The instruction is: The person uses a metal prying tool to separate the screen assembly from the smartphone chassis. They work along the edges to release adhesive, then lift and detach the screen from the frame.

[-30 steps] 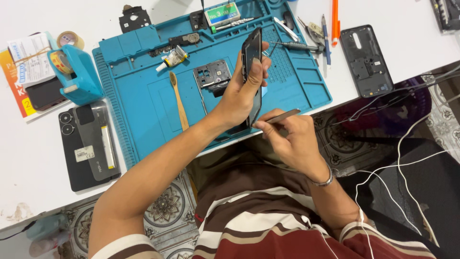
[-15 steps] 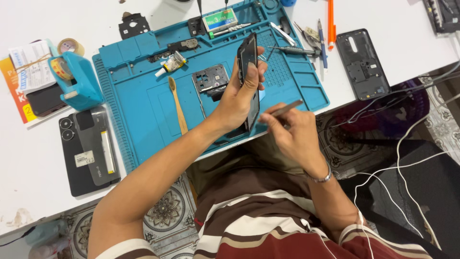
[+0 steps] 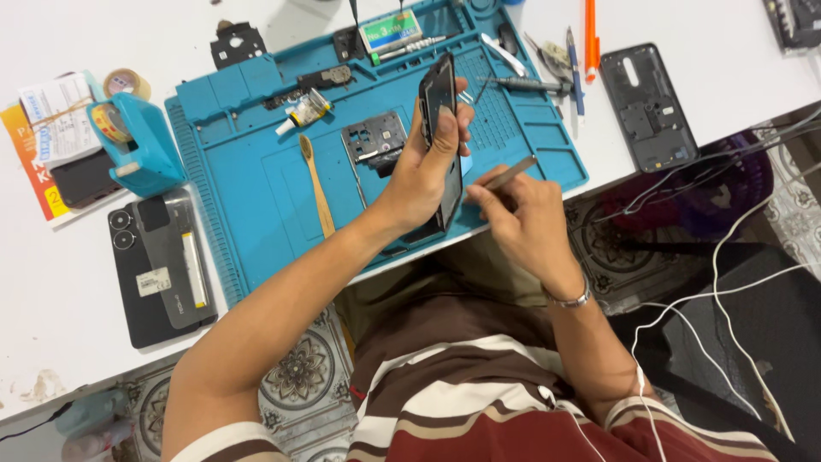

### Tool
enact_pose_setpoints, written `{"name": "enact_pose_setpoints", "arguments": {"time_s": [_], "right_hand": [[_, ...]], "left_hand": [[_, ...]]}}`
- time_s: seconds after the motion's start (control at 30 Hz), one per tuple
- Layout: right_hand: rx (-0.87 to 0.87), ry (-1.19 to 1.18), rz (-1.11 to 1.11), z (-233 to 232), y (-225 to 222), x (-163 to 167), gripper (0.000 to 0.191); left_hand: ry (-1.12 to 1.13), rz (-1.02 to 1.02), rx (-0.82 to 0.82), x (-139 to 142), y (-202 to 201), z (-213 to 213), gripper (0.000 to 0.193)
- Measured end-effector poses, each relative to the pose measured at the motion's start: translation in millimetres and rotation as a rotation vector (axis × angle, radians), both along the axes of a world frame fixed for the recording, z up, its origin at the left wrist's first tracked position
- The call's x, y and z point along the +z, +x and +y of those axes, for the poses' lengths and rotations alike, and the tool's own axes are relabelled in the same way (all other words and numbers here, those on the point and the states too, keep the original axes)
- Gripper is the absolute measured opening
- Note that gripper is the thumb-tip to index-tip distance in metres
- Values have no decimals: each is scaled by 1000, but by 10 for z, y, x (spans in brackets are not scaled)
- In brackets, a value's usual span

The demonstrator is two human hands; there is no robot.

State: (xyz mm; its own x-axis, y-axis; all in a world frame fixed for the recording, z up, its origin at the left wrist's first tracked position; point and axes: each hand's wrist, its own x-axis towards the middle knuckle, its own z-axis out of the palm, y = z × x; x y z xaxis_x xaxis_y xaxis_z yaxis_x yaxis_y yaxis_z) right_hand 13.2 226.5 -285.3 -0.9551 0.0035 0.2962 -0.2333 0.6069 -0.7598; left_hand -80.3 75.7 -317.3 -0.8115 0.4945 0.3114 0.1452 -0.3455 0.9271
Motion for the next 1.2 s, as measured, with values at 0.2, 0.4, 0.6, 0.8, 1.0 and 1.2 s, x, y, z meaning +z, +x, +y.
{"name": "enact_pose_setpoints", "arguments": {"time_s": [0.2,0.4,0.6,0.8,1.0,1.2], "right_hand": [[18,2,-17,-6,-32,16,11],[41,-30,8,-37,17,29,9],[40,-122,-56,-47,32,-21,10],[26,-126,-90,-38,-7,-30,14],[-18,-2,-8,-41,-5,39,15],[-30,15,-40,16,-71,59,17]], "left_hand": [[1,-19,11,2,6,0,73],[15,-29,-5,21,-12,-16,71],[19,-48,13,7,-36,-29,71],[7,-45,0,0,-12,-44,72],[13,-40,-5,28,-12,-45,72],[0,-27,9,22,-24,-52,73]]}}
